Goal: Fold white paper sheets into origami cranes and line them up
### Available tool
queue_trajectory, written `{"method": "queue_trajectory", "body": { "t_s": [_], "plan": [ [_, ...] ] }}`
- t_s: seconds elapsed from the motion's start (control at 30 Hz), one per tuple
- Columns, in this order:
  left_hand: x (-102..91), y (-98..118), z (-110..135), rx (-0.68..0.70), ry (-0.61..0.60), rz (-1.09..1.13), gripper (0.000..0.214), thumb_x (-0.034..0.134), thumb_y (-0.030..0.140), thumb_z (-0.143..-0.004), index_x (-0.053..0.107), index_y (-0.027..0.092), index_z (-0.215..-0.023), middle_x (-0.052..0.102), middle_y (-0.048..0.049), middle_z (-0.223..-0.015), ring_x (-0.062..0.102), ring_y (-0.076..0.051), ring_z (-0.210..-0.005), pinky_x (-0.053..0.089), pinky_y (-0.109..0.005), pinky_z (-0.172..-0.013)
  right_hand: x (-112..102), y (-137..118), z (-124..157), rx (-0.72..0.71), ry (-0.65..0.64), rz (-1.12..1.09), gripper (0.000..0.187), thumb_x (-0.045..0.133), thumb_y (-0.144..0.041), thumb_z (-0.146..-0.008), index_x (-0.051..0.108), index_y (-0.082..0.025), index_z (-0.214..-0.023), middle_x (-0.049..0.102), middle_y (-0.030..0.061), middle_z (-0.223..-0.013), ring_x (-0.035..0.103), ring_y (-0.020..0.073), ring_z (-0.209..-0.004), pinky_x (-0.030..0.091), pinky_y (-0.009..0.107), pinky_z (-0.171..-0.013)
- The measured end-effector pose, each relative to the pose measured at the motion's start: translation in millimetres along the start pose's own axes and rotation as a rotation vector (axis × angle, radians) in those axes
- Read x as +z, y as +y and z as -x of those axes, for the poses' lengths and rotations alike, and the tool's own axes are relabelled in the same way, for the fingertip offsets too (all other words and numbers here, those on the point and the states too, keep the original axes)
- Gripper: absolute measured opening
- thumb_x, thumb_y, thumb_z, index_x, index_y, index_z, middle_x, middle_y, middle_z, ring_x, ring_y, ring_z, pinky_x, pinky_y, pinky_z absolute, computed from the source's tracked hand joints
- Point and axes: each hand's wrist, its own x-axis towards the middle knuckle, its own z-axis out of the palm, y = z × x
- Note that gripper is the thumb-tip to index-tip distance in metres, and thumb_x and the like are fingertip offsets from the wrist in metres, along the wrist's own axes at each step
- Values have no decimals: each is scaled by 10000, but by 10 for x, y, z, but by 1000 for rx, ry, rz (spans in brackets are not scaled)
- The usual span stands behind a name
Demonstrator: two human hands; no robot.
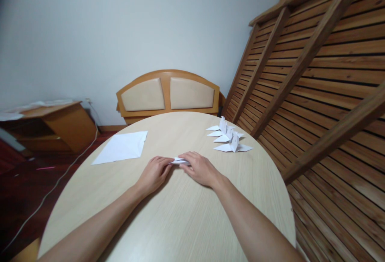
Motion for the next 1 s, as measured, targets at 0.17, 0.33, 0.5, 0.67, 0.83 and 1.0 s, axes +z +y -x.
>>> {"method": "queue_trajectory", "body": {
  "t_s": [0.17,0.33,0.5,0.67,0.83,1.0],
  "plan": [
    [-7,18,2,24,-16,30,279,451,256,-995,692,221,-1129,747,-52,-1075,657,-225,-971,452,-364,-900,36,31,0,-20,-48,23,300,617,-212,-912,644,-249,-1208,692,51,-1187,608,213,-1125,467,363,-987],
    [-40,57,6,-6,-44,27,309,404,293,-1015,694,224,-1093,752,-53,-993,668,-223,-909,464,-334,-824,54,88,-4,23,-39,34,279,539,-197,-952,675,-229,-1193,724,63,-1153,652,215,-1066,492,355,-937],
    [-65,70,13,-82,-32,19,329,382,331,-1020,688,211,-1036,738,-67,-934,672,-209,-867,458,-288,-766,-31,10,-1,28,-23,-8,407,687,-312,-869,635,-231,-1265,696,71,-1229,640,233,-1115,470,354,-973],
    [-100,96,19,-84,-17,31,338,371,354,-1019,669,213,-943,726,-47,-862,667,-186,-794,430,-261,-692,-87,-25,7,25,-84,-61,417,724,-275,-828,641,-259,-1236,711,39,-1173,658,219,-1046,473,312,-900],
    [-126,121,32,-82,-4,29,330,391,386,-1005,651,213,-902,712,-35,-791,655,-174,-706,402,-259,-631,-94,-17,14,114,-81,-124,223,632,-334,-907,711,-222,-1084,745,35,-982,664,192,-848,458,276,-750],
    [-119,108,31,-102,7,-7,291,425,412,-979,611,202,-903,685,-30,-724,617,-162,-616,359,-255,-569,-106,-40,14,169,-91,-275,221,648,-351,-885,737,-182,-997,733,26,-888,635,172,-772,440,254,-690]
  ]
}}
